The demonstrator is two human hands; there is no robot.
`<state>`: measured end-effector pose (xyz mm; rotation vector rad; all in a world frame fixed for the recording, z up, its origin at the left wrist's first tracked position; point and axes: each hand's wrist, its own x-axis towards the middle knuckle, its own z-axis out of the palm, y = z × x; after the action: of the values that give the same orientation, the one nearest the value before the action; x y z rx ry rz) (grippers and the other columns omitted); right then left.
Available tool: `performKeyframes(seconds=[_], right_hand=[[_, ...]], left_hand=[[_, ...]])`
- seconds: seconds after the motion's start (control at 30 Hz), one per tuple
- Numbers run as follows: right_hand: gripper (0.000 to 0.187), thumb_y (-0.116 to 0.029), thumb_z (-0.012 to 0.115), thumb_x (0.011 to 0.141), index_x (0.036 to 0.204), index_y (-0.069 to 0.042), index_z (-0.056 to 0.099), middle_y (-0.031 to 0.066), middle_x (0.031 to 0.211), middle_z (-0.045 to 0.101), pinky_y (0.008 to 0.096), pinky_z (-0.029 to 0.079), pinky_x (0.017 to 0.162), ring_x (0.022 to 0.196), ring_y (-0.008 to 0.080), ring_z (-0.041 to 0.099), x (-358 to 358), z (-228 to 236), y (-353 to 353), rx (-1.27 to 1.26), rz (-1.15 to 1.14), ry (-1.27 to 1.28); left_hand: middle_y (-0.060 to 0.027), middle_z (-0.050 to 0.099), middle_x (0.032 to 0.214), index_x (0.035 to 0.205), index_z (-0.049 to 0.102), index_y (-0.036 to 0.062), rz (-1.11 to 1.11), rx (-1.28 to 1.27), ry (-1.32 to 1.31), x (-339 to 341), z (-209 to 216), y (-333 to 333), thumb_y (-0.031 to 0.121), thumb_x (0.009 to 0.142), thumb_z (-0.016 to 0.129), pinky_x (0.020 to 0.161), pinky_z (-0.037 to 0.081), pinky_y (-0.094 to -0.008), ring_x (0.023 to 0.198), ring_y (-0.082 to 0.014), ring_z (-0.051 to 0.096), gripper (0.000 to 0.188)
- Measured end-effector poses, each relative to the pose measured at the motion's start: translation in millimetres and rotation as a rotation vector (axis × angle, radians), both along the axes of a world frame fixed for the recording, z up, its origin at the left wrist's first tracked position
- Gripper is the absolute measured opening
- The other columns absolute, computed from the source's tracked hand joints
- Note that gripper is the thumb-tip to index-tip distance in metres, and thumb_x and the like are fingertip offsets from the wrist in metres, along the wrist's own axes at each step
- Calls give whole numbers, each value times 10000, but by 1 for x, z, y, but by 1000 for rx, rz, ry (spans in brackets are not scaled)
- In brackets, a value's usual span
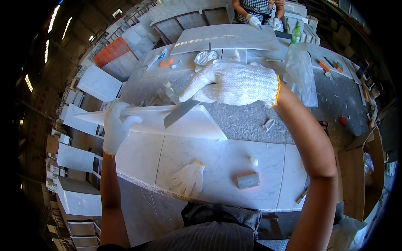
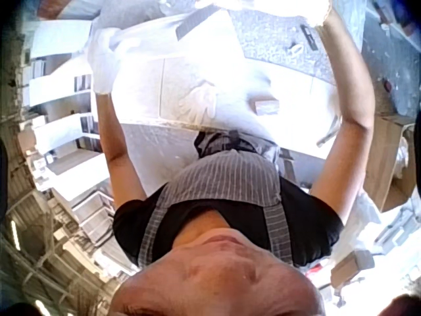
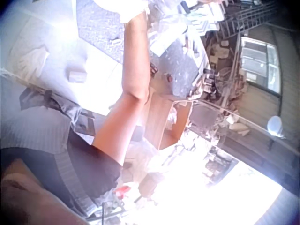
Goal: The person smooths the edges of a large white stone slab using a metal file and an orange sanding block. They repeatedly file and sand the edges, then lift and reposition the slab on a wooden rack.
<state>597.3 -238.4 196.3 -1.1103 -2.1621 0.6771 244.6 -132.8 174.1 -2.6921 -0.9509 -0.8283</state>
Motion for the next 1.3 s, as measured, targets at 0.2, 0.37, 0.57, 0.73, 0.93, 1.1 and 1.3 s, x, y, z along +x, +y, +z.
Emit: performKeyframes(seconds=[0.2, 0.37, 0.57, 0.73, 0.93, 1.1, 1.3], right_hand=[[358, 65, 564, 861, 1127, -102, 736, 98, 950, 710, 294, 526, 763, 804, 152, 645, 2, 1, -9, 9, -6, -7], [332, 53, 576, 865, 1135, -73, 725, 101, 957, 710, 301, 529, 761, 800, 159, 646, -4, -1, -10, 44, 17, 122], [278, -83, 616, 917, 1175, -122, 713, 127, 936, 727, 296, 527, 748, 747, 144, 620, -2, -6, -19, -16, -86, 95], [271, -85, 592, 923, 1162, -108, 717, 147, 903, 721, 305, 530, 691, 699, 143, 625, -8, -7, -24, 1, -176, 83], [275, -71, 577, 915, 1153, -73, 716, 148, 816, 707, 286, 513, 623, 631, 106, 589, -24, 0, -52, -70, -337, 58], [291, -69, 577, 903, 1160, -79, 714, 113, 708, 661, 289, 494, 589, 583, 107, 537, -15, -17, -46, 61, -381, 253], [287, -80, 580, 901, 1155, -80, 714, 134, 789, 695, 293, 504, 630, 614, 123, 535, -15, -12, -42, 32, -378, 201]], left_hand=[[-76, 603, 856, 852, 611, 67, 6, 5, 10, -1, 0, 1, 305, 618, 855, 839, 396, -418, 883, -304, 551, 414], [-75, 596, 852, 835, 608, 69, 0, -3, 0, -1, 0, 2, 302, 617, 851, 847, 392, -423, 881, -301, 551, 401], [-77, 593, 842, 824, 612, 68, -1, -7, -20, 2, 1, -1, 299, 614, 846, 840, 392, -421, 879, -308, 550, 390], [-80, 593, 835, 813, 611, 68, 8, -20, -12, 2, 4, 0, 301, 611, 845, 838, 393, -417, 876, -312, 550, 387], [-100, 580, 833, 834, 593, 53, -26, 10, 10, 5, 3, 3, 233, 627, 837, 799, 399, -414, 854, -318, 543, 367], [-73, 591, 802, 787, 607, 79, -5, -6, -17, 7, 4, 8, 291, 604, 847, 790, 397, -416, 835, -308, 551, 369], [-69, 595, 800, 782, 610, 79, -15, 15, -19, 9, 4, 9, 299, 595, 849, 787, 399, -414, 834, -307, 552, 374]])
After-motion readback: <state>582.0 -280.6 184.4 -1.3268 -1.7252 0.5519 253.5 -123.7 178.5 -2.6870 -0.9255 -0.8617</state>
